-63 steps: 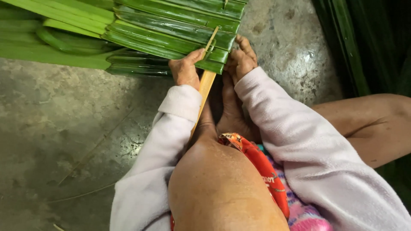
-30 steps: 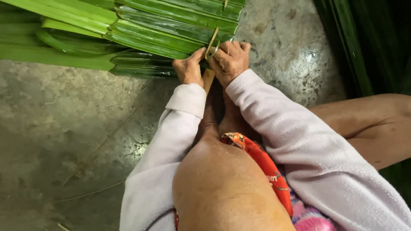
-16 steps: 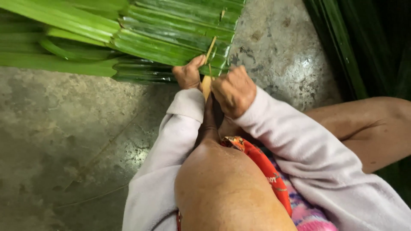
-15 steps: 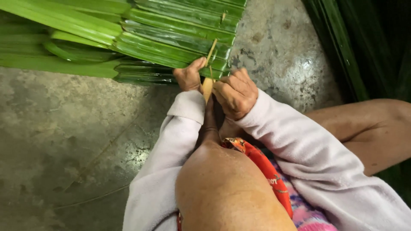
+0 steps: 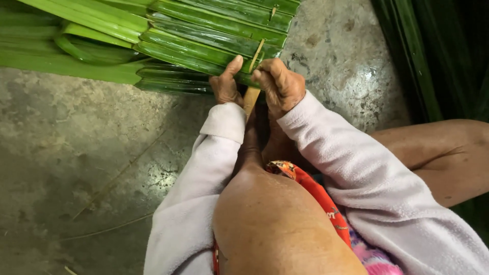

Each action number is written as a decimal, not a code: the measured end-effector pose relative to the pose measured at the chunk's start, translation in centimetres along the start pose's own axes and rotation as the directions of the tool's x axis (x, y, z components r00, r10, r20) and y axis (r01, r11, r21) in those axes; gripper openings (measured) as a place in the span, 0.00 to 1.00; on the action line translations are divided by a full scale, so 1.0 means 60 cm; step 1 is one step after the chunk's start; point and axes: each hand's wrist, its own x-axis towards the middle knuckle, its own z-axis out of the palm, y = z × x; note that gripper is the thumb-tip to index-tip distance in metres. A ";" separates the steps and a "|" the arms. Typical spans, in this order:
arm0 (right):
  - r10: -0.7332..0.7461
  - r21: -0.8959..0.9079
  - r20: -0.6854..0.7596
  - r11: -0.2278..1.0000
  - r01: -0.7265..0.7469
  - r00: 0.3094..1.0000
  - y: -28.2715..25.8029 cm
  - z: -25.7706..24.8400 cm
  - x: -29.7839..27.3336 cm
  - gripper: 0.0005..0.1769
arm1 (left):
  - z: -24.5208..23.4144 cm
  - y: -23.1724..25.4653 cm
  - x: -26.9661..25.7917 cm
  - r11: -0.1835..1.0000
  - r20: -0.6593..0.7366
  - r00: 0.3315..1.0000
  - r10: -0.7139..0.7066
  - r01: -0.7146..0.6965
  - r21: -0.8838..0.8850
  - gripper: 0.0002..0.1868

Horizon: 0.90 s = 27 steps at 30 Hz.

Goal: Weaving palm leaves together by folding them over a wooden stick and securing them with small wooden pins to create a mat or roofing material.

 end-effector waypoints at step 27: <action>-0.054 0.089 0.239 0.995 0.033 0.969 0.040 0.027 0.002 0.19 | 0.010 0.025 -0.047 0.906 -0.081 0.984 0.157 -0.111 0.409 0.23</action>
